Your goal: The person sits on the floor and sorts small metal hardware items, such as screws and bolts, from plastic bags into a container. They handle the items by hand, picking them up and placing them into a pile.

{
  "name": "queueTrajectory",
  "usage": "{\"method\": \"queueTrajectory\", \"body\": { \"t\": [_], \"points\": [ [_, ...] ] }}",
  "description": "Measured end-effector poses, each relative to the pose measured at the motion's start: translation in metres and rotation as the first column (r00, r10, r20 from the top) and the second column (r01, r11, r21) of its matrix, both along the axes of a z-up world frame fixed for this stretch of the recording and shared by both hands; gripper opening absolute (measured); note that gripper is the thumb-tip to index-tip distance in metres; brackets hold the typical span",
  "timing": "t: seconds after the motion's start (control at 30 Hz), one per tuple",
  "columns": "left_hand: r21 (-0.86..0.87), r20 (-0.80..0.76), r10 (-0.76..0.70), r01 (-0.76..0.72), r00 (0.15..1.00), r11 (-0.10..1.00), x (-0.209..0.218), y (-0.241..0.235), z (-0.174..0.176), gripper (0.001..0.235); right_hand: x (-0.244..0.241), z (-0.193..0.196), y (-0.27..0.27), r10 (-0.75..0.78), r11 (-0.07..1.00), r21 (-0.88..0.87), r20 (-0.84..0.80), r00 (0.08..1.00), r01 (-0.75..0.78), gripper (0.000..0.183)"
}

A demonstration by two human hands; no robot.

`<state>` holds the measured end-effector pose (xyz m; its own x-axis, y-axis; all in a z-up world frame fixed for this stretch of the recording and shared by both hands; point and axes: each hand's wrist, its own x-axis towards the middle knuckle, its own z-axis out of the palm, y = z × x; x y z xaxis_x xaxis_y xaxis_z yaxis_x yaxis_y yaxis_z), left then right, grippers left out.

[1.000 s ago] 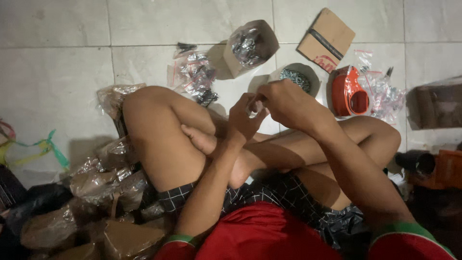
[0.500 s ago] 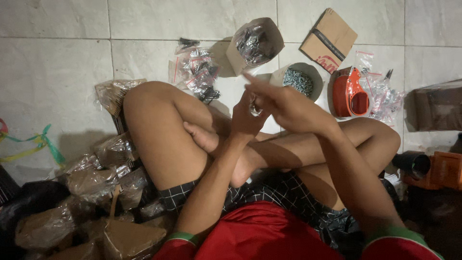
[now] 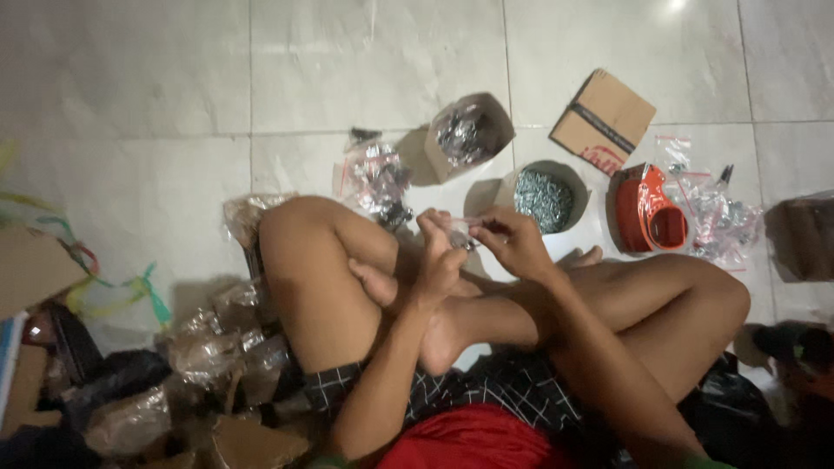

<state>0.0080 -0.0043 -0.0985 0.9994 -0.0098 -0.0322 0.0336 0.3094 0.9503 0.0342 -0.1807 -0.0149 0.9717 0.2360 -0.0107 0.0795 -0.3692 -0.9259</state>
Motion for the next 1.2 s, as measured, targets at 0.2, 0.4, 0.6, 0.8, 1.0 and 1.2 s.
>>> {"method": "queueTrajectory", "body": {
  "t": [0.2, 0.4, 0.6, 0.8, 1.0, 1.2],
  "points": [
    [-0.054, 0.051, 0.082, -0.080, 0.995, 0.995, 0.006, 0.001, 0.053, 0.019, 0.002, -0.025, -0.026, -0.166, 0.954, 0.268, 0.093, 0.982, 0.136, 0.010],
    [0.044, 0.075, 0.145, -0.148, 0.987, 0.988, 0.011, -0.001, 0.031, 0.013, 0.001, -0.021, -0.029, -0.104, 0.961, 0.271, 0.159, 0.982, 0.058, 0.016],
    [0.086, 0.102, 0.168, -0.177, 0.981, 0.980, 0.008, 0.001, 0.026, 0.013, 0.000, -0.003, -0.013, -0.185, 0.947, 0.297, 0.205, 0.961, 0.119, 0.007],
    [0.150, 0.131, 0.178, -0.197, 0.975, 0.969, 0.004, 0.003, 0.034, 0.008, -0.001, -0.005, -0.011, -0.206, 0.942, 0.305, 0.203, 0.957, 0.138, 0.009],
    [0.078, 0.097, 0.218, -0.225, 0.971, 0.971, 0.003, 0.006, 0.041, 0.011, 0.000, -0.030, -0.020, -0.226, 0.905, 0.382, 0.055, 0.973, 0.188, 0.010],
    [-0.004, 0.052, 0.200, -0.200, 0.978, 0.980, 0.007, -0.002, 0.025, 0.012, 0.000, -0.012, -0.019, -0.191, 0.910, 0.392, 0.115, 0.975, 0.132, 0.009]
  ]
}}
